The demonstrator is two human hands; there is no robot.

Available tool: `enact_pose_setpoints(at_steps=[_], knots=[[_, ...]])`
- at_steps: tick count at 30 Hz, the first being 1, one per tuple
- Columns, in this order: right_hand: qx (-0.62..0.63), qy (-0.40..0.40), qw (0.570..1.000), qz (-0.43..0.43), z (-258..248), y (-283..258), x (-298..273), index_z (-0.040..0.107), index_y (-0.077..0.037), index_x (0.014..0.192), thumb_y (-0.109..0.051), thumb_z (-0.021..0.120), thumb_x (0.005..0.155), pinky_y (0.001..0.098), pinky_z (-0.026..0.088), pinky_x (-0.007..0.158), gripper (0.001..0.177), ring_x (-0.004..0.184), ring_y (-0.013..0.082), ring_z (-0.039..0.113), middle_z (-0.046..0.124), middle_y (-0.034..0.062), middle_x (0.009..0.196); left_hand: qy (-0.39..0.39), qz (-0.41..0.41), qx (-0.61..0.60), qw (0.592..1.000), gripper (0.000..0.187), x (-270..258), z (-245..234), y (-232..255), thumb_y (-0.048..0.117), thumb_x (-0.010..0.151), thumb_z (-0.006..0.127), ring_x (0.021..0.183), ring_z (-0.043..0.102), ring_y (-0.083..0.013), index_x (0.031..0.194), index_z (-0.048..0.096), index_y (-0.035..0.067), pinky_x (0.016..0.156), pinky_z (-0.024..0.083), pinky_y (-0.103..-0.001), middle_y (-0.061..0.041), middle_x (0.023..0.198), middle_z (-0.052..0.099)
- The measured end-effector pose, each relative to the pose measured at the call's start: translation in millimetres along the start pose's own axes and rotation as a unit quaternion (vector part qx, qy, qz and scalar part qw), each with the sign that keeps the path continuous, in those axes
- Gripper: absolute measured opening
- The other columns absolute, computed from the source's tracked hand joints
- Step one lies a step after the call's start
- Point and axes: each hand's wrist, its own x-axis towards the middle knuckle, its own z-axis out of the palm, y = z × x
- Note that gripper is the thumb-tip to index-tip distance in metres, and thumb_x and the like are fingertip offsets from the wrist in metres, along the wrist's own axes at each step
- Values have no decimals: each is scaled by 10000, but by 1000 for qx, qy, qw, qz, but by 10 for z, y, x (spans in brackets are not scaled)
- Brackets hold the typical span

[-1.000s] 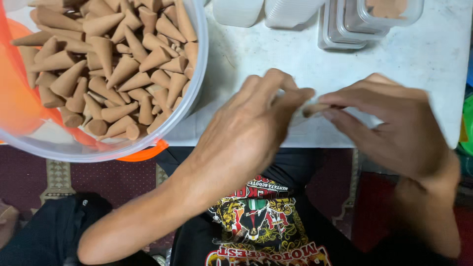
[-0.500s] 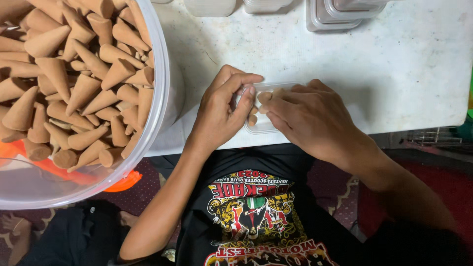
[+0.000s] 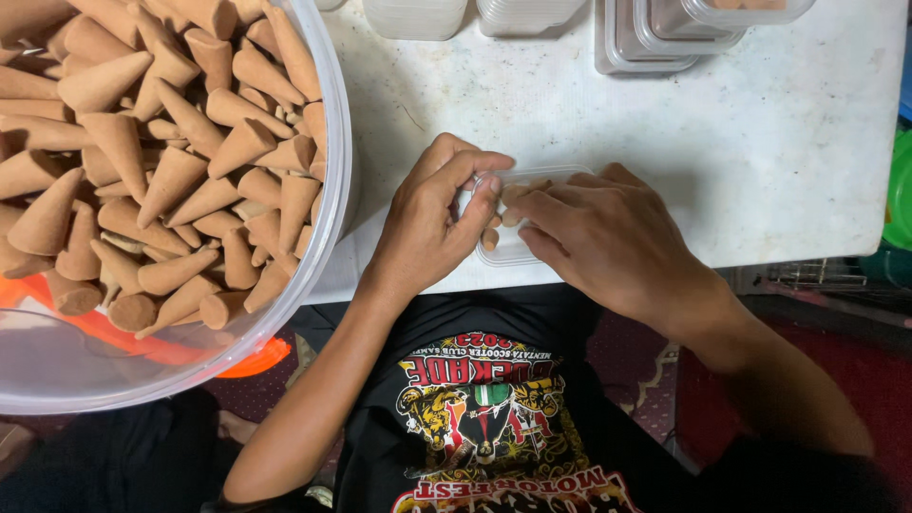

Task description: The person picks up incense cones from a large bucket by hand and places them into small, clear plastic containers, then closes a lid on a container.

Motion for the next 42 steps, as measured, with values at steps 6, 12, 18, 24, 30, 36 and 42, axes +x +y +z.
enact_pose_setpoints(at_steps=[6, 12, 18, 24, 30, 36, 42], knots=[[100, -26, 993, 60, -407, 33, -56, 739, -180, 1158, -229, 714, 960, 448, 510, 733, 206, 788, 284, 713, 777, 8, 934, 28, 91, 80, 992, 289, -59, -213, 286, 192, 1077, 545, 1099, 538, -330, 1305, 595, 22, 975, 459, -411, -155, 1139, 504], [144, 75, 986, 21, -1105, -181, 128, 772, -34, 1042, -12, 754, 968, 329, 476, 703, 79, 705, 195, 645, 735, 61, 837, -83, 90, 35, 992, 371, -283, -618, 1164, 195, 1036, 504, 1179, 614, -332, 1351, 583, 17, 977, 543, -471, -167, 1211, 563], [130, 92, 986, -42, -1625, -617, 596, 754, -1, 1096, -84, 719, 964, 334, 504, 716, 160, 727, 223, 674, 738, 110, 855, -40, 163, 113, 979, 321, -575, -1439, 1742, 33, 1072, 658, 1089, 668, -368, 1378, 563, 40, 923, 560, -458, -176, 1257, 576], [121, 104, 963, -218, -1741, -1053, 1146, 709, 45, 985, -5, 644, 999, 350, 501, 681, 83, 690, 245, 660, 677, 84, 765, 85, 134, 281, 947, 154, -406, -2242, 1395, 50, 1105, 504, 923, 596, -354, 1224, 586, -5, 811, 433, -428, -172, 1035, 575], [34, -80, 970, -229, -1390, -1112, 1672, 702, -157, 1187, -209, 558, 987, 433, 512, 754, 252, 984, 286, 629, 726, -24, 1102, 112, -24, 335, 935, 269, -277, -2250, 1108, 122, 936, 502, 949, 598, -436, 1182, 609, 125, 566, 428, -596, -130, 1061, 601], [-106, -291, 951, -25, -1336, -1309, 1896, 542, -206, 978, -274, 533, 964, 520, 515, 681, 70, 976, 240, 616, 593, -26, 994, 104, -51, 346, 931, 216, -283, -2217, 1142, 226, 953, 515, 948, 624, -364, 1142, 605, 178, 477, 444, -592, -66, 1039, 572], [88, -223, 962, -127, -1426, -1109, 1926, 666, -193, 1287, -285, 534, 990, 395, 538, 818, 338, 1003, 214, 738, 786, -28, 1116, 84, -64, 350, 931, 208, -281, -2215, 1146, 328, 971, 548, 964, 594, -365, 1120, 587, 188, 510, 445, -608, -58, 995, 576]])
